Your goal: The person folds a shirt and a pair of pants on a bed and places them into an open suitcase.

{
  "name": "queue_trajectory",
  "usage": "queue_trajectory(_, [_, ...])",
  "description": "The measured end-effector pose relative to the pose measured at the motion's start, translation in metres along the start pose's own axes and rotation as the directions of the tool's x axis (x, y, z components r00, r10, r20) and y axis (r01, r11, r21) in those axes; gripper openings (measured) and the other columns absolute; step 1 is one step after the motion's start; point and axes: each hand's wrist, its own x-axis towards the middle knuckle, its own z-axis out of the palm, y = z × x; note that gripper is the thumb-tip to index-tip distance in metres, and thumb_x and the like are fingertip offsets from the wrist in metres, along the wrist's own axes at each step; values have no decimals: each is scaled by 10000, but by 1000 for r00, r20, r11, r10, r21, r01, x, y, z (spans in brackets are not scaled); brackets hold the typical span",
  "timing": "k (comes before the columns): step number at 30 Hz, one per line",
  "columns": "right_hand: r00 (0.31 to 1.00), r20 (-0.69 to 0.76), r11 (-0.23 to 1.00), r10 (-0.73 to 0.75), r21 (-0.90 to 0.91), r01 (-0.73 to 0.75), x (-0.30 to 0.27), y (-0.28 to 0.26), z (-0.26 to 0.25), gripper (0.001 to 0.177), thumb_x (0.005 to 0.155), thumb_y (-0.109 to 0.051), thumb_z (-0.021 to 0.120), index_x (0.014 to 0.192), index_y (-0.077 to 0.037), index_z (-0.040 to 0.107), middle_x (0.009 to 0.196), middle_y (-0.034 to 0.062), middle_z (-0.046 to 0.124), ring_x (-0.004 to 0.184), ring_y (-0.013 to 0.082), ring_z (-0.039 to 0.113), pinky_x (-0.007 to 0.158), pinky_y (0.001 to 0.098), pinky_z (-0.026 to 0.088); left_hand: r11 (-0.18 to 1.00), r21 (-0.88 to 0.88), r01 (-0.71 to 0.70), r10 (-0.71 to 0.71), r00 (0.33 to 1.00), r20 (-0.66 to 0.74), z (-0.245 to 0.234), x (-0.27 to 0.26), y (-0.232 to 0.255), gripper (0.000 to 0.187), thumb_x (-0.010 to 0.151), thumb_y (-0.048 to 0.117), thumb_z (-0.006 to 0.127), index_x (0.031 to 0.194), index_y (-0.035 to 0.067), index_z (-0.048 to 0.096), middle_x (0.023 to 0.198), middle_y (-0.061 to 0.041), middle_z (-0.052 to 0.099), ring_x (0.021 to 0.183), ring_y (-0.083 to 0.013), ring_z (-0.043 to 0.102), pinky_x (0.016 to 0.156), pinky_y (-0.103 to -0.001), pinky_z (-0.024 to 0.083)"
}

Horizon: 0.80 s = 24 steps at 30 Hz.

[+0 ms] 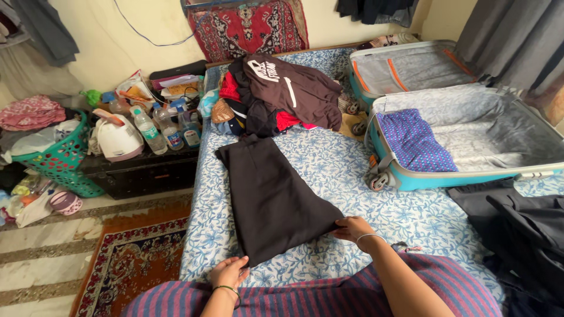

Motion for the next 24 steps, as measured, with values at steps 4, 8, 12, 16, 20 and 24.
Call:
queue_trajectory(4, [999,-22,988,-29,-151,26,-8,1,4,273,931,-95,678,1124,97,688,1015,183,727,871,261,740,825,367,646,861,480,-166,254,959,-123,14,-32,6,375,654,131,937,961,-2,766,917,-130,790,806,-250,720,780,-401,587])
queue_trajectory(8, [998,-8,962,-55,-269,51,-8,2,0,251,922,-103,707,1096,78,715,966,145,738,870,229,730,814,342,630,610,776,-159,255,967,-3,26,-50,12,459,643,368,955,954,59,817,942,-117,813,876,-228,759,858,-351,590])
queue_trajectory(12, [997,-18,954,-70,-295,61,-3,4,-2,258,906,-116,726,1091,64,726,962,115,751,880,201,736,829,324,633,530,835,-150,246,969,18,27,-43,3,494,664,414,942,988,69,798,973,-113,800,918,-241,760,863,-364,587])
queue_trajectory(16, [997,-16,955,-76,-289,68,-4,3,-2,285,903,-129,740,1098,78,724,954,131,740,882,208,730,830,334,631,468,868,-165,260,965,43,29,-48,8,455,681,414,935,947,70,799,894,-102,790,856,-231,756,832,-353,581])
queue_trajectory(20, [995,-78,973,-69,-227,49,-18,-7,5,319,910,-165,743,1105,85,713,961,152,738,854,222,725,835,357,628,791,582,-191,257,966,-32,35,-76,26,303,667,259,895,851,32,819,782,-113,811,734,-235,758,723,-356,592])
queue_trajectory(24, [990,-125,988,-66,-146,48,-23,-9,8,320,887,-101,764,1069,152,694,971,184,747,853,265,756,843,382,653,854,488,-180,320,922,-219,36,-78,26,219,695,173,858,786,-6,773,719,-136,764,636,-218,722,641,-334,569])
